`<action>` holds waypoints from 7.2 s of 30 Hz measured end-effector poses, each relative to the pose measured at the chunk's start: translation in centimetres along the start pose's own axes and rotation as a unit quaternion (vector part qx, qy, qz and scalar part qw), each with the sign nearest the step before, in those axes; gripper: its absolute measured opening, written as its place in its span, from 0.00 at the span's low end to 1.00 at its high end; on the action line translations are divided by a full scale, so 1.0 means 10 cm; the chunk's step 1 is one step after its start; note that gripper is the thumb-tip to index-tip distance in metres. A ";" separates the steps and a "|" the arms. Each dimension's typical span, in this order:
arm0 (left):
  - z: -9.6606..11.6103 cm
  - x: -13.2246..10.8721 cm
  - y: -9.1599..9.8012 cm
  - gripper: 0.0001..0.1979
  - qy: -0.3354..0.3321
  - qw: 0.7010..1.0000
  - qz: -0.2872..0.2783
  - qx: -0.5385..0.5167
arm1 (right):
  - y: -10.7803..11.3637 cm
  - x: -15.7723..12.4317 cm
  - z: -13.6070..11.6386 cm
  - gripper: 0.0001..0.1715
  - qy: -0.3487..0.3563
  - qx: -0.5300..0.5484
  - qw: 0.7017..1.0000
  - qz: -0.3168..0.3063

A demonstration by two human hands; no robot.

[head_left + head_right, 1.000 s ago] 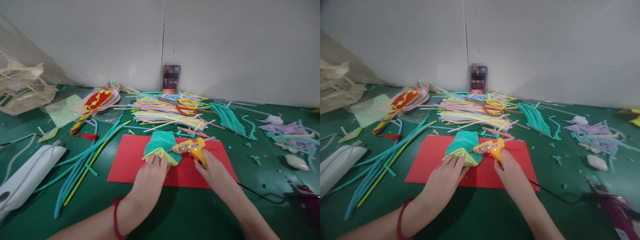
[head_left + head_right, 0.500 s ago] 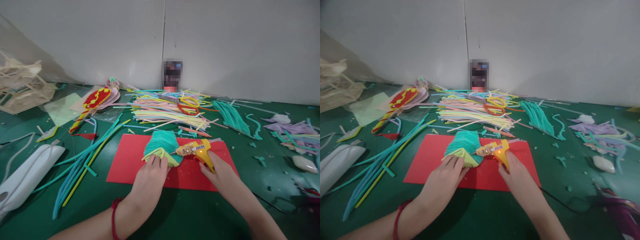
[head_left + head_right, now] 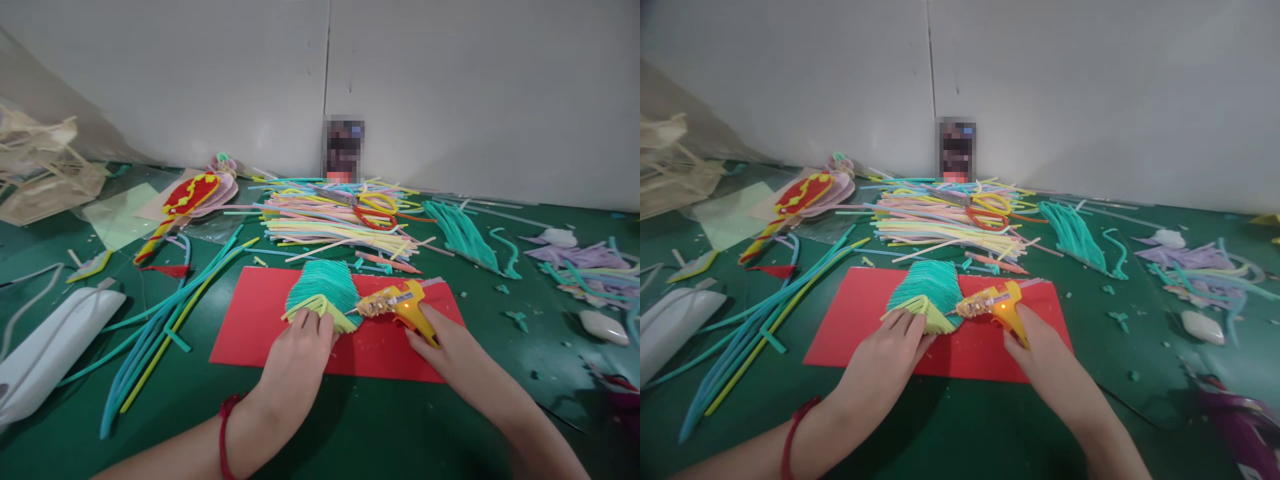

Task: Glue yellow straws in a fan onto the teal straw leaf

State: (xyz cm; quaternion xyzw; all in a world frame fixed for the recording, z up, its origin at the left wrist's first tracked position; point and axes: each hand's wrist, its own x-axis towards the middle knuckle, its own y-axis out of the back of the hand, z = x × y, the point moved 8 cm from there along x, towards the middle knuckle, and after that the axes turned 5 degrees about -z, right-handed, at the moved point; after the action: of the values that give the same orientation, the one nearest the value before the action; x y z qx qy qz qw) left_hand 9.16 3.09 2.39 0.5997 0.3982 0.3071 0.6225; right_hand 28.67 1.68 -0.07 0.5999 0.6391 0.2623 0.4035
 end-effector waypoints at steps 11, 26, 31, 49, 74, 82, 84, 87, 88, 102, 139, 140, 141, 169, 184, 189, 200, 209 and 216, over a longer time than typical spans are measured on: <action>0.00 -0.01 -0.02 0.04 -0.003 1.000 0.003 0.013 | 0.05 -0.04 0.01 0.10 -0.012 -0.008 0.999 -0.031; -0.03 -0.03 -0.02 0.05 -0.004 0.999 0.043 -0.032 | 0.15 -0.08 0.03 0.15 0.007 -0.018 0.999 -0.045; -0.03 -0.03 -0.02 0.04 0.000 0.999 0.036 -0.037 | 0.16 -0.09 0.02 0.14 0.011 -0.023 0.999 -0.043; -0.04 -0.02 -0.02 0.04 0.003 0.999 0.031 -0.040 | 0.18 -0.09 0.08 0.14 0.021 -0.034 0.998 -0.038; 0.00 -0.03 0.01 0.04 -0.009 0.999 0.044 -0.019 | 0.65 0.13 0.74 0.33 -0.208 -0.104 0.956 0.177; 0.06 -0.09 0.18 0.07 -0.027 0.990 0.134 -0.034 | 0.67 -0.07 0.12 0.18 -0.046 -0.078 0.925 0.369; 0.06 -0.12 0.24 0.10 -0.031 0.984 0.163 -0.060 | 0.50 -0.08 -0.28 0.12 0.088 -0.087 0.933 0.339; 0.04 -0.12 0.25 0.09 -0.030 0.985 0.154 -0.077 | 0.06 -0.10 -0.76 0.10 0.240 -0.106 0.945 0.194; 0.03 -0.11 0.24 0.08 -0.025 0.987 0.143 -0.068 | -0.05 -0.13 -0.87 0.12 0.267 -0.113 0.943 0.164; 0.03 -0.08 -0.01 0.22 -0.002 0.991 0.067 0.115 | -0.29 -0.25 -1.10 0.10 0.319 0.019 0.940 0.120; 0.05 -0.10 -0.03 0.27 0.000 0.988 0.086 0.125 | -0.27 0.04 -0.57 0.05 0.139 0.182 0.970 0.080; 0.05 -0.10 -0.03 0.27 -0.002 0.988 0.082 0.127 | -0.27 0.04 -0.58 0.05 0.139 0.179 0.971 0.078; 0.06 -0.09 -0.04 0.26 -0.005 0.988 0.079 0.129 | -0.27 0.03 -0.58 0.05 0.138 0.176 0.972 0.076; 0.06 -0.10 0.04 0.24 -0.018 0.987 0.109 0.119 | -0.24 -0.10 -0.71 0.08 0.197 0.059 0.973 0.105; 0.27 -0.22 -0.02 0.26 -0.103 0.982 0.113 0.114 | -0.29 -0.11 -0.69 0.08 0.198 0.066 0.974 0.085; 0.18 -0.18 0.00 0.25 -0.057 0.984 0.105 0.128 | -0.28 -0.10 -0.69 0.08 0.192 0.072 0.975 0.088; 0.14 -0.13 -0.05 0.18 -0.039 0.990 0.103 0.089 | -0.28 -0.10 -0.69 0.08 0.190 0.069 0.976 0.082; 0.13 -0.08 -0.04 0.20 -0.041 0.991 0.079 0.096 | -0.31 -0.09 -0.67 0.07 0.179 0.075 0.978 0.075; 0.13 -0.09 -0.06 0.22 -0.041 0.990 0.093 0.094 | -0.29 -0.10 -0.68 0.09 0.188 0.066 0.976 0.085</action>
State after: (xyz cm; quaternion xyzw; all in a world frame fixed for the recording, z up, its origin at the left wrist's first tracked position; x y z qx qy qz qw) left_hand 9.77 1.61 1.91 0.7019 0.3420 0.2999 0.5481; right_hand 21.38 1.31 1.35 0.6173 0.6662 0.3608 0.2120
